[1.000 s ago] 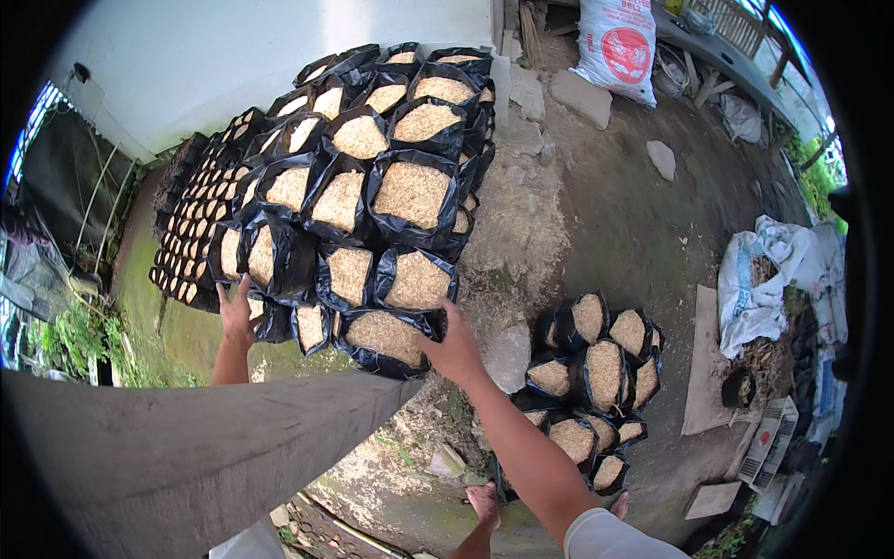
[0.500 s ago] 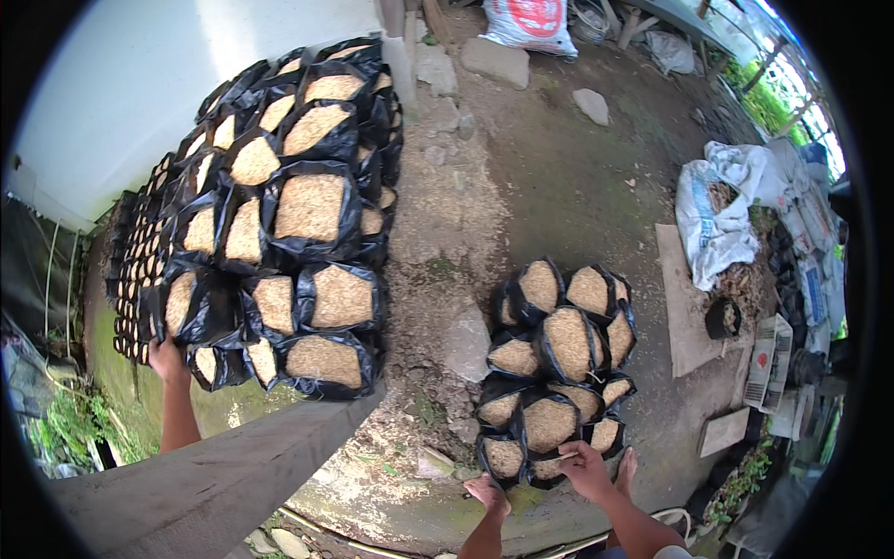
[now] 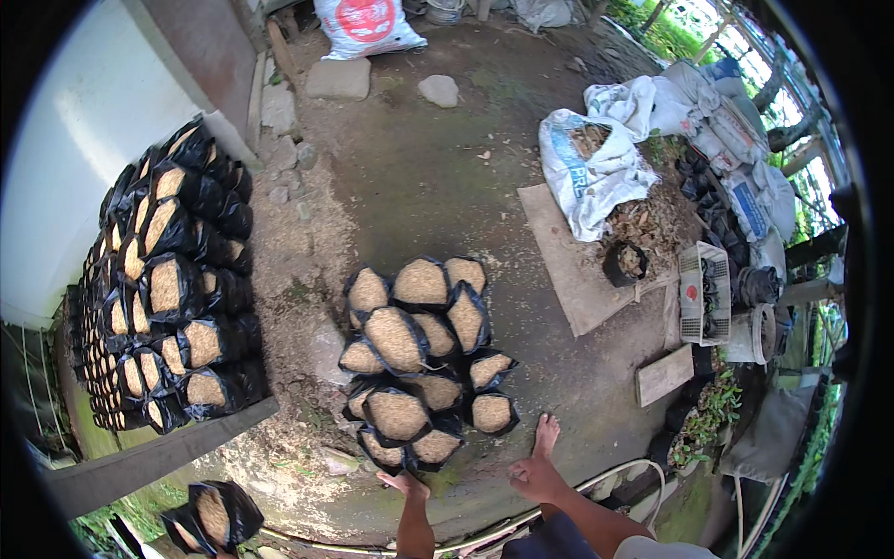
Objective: The person fills black plastic bags with a granular substrate, then places small green seedlings into the bags and covers the roots with dry leaves. The filled bags are arranged in rows on the ground.
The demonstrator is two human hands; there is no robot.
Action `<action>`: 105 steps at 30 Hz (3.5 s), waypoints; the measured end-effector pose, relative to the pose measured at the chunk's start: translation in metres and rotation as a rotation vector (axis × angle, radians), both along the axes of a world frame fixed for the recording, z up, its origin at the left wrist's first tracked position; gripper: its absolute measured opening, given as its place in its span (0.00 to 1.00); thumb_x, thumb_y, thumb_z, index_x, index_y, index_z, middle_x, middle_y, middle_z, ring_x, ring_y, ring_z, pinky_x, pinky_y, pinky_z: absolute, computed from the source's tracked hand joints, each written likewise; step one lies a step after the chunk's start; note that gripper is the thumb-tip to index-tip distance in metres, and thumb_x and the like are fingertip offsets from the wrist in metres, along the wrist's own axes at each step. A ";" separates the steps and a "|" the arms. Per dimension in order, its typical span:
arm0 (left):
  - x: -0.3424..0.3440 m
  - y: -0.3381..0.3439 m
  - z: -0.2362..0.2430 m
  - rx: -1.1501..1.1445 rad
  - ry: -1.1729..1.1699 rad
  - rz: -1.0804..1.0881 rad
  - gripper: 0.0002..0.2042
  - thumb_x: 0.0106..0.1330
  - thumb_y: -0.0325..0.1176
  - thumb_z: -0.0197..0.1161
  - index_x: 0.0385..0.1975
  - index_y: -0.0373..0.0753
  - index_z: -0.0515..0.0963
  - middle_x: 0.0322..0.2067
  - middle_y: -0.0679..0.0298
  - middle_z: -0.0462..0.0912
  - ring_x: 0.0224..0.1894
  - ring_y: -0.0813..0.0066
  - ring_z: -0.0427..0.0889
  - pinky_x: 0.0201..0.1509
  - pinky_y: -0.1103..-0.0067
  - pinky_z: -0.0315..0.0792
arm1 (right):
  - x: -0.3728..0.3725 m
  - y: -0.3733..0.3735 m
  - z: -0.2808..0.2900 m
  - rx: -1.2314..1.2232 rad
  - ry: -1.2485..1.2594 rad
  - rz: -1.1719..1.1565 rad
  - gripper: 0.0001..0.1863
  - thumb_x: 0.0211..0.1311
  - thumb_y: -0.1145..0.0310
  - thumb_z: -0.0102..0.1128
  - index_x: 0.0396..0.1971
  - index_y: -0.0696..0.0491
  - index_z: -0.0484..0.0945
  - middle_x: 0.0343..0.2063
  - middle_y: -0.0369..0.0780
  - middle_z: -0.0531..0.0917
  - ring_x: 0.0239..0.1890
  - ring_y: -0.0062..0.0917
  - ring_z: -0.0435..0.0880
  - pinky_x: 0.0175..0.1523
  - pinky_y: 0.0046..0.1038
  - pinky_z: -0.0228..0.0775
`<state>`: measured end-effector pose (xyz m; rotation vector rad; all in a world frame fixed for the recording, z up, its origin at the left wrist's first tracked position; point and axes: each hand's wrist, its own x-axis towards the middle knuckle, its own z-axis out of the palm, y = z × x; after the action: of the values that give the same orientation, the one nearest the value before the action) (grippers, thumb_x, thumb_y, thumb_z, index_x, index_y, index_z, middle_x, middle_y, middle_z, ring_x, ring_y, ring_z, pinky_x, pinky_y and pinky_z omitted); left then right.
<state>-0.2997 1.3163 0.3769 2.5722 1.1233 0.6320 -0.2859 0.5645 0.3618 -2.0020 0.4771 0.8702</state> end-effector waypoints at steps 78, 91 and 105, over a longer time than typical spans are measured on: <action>0.031 -1.350 -0.441 -0.122 0.695 -0.471 0.06 0.72 0.30 0.53 0.44 0.39 0.73 0.42 0.52 0.79 0.48 0.49 0.79 0.54 0.59 0.71 | 0.016 -0.788 -0.419 -0.706 0.129 -0.271 0.24 0.79 0.56 0.38 0.55 0.62 0.73 0.61 0.52 0.76 0.66 0.43 0.68 0.71 0.42 0.53; 0.005 -1.346 -0.482 0.143 0.715 -0.533 0.03 0.71 0.29 0.54 0.40 0.43 0.70 0.37 0.54 0.76 0.41 0.53 0.79 0.43 0.61 0.72 | 0.010 -0.784 -0.431 -1.001 0.045 0.254 0.08 0.70 0.71 0.49 0.44 0.56 0.74 0.45 0.49 0.77 0.55 0.39 0.74 0.59 0.41 0.63; 0.035 -1.350 -0.431 0.045 0.693 -0.730 0.05 0.65 0.25 0.57 0.39 0.38 0.74 0.35 0.49 0.76 0.39 0.50 0.80 0.42 0.58 0.76 | 0.002 -0.781 -0.452 -1.056 0.082 0.080 0.17 0.69 0.70 0.51 0.56 0.50 0.72 0.52 0.47 0.78 0.56 0.41 0.78 0.59 0.44 0.70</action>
<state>-0.2649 -0.0336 -0.0541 3.0157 0.2074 -0.4325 -0.2838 -0.2163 -0.0898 -2.9466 1.0643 0.8211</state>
